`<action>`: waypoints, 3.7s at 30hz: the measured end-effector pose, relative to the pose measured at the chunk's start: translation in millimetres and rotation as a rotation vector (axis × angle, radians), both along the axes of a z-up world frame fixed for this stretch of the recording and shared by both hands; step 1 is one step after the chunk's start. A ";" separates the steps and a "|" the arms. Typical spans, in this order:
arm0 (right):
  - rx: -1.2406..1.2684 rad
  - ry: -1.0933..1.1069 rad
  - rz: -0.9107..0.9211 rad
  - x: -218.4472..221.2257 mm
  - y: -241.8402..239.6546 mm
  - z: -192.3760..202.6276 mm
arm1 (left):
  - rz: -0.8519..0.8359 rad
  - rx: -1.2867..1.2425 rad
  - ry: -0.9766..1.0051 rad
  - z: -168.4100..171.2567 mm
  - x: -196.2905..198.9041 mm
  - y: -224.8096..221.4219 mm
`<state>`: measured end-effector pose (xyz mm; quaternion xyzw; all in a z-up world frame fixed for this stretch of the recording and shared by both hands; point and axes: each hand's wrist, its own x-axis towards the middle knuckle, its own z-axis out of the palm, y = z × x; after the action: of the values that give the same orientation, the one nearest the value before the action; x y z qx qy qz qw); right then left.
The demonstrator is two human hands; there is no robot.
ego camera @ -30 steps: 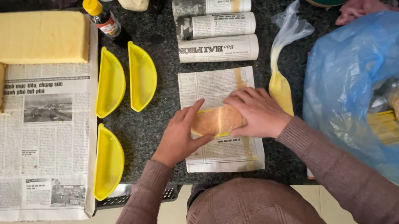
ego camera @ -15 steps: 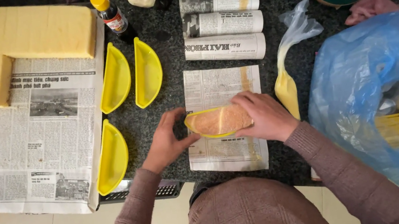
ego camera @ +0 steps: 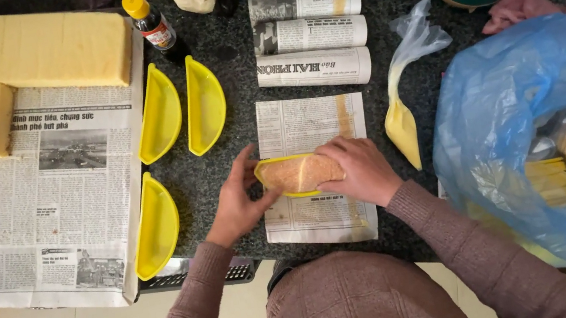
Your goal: Piping cream onto sponge cake slices and rolling them in newspaper for packaging.
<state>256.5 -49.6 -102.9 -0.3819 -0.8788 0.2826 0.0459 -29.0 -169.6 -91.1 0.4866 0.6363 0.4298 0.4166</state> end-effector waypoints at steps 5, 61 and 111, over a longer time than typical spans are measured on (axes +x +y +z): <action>-0.027 0.035 0.008 -6.5 -4.1 -2.1 | -0.094 -0.099 0.198 13.4 -5.3 7.5; -0.297 0.248 -0.248 36.9 -17.7 40.2 | -0.251 0.135 0.528 41.6 27.7 9.0; -0.026 0.115 -0.169 20.3 1.1 0.6 | 0.323 -0.297 1.140 17.7 -22.4 -78.8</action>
<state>276.8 -48.5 -102.3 -0.4383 -0.8357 0.3104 0.1148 -51.4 -248.4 -73.5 0.4740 0.8780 0.0663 0.0035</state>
